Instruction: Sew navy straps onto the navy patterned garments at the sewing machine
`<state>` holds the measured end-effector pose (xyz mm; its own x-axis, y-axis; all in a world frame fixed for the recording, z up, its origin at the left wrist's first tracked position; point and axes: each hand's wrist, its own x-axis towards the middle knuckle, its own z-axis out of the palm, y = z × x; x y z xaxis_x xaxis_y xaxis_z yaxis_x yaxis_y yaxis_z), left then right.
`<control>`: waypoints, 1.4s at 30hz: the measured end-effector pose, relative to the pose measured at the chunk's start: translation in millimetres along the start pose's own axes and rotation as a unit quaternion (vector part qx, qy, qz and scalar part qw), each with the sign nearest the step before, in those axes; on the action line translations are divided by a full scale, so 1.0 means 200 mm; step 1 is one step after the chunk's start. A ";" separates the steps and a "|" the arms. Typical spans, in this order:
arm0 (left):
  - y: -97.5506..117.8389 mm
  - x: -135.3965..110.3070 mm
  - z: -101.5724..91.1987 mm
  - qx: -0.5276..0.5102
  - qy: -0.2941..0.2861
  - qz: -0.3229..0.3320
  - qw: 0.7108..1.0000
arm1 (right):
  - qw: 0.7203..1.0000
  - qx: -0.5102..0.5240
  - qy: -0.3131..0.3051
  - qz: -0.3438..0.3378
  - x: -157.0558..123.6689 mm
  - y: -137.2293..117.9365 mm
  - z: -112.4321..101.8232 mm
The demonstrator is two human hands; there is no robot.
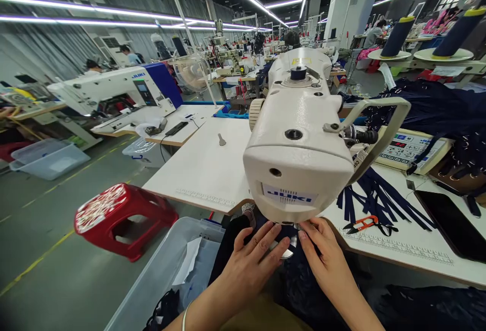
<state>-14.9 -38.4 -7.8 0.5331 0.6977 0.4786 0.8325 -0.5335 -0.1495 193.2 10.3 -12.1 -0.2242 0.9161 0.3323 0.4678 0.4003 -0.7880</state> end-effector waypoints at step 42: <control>0.06 0.00 0.01 0.038 0.039 -0.052 0.997 | 0.998 0.012 -0.044 0.038 0.10 0.06 0.04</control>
<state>-4.4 -43.3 -11.1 0.4324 0.7060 0.5608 0.8932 -0.4206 -0.1592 188.1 32.6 -18.7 -0.2643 0.9379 0.2245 0.4659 0.3280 -0.8218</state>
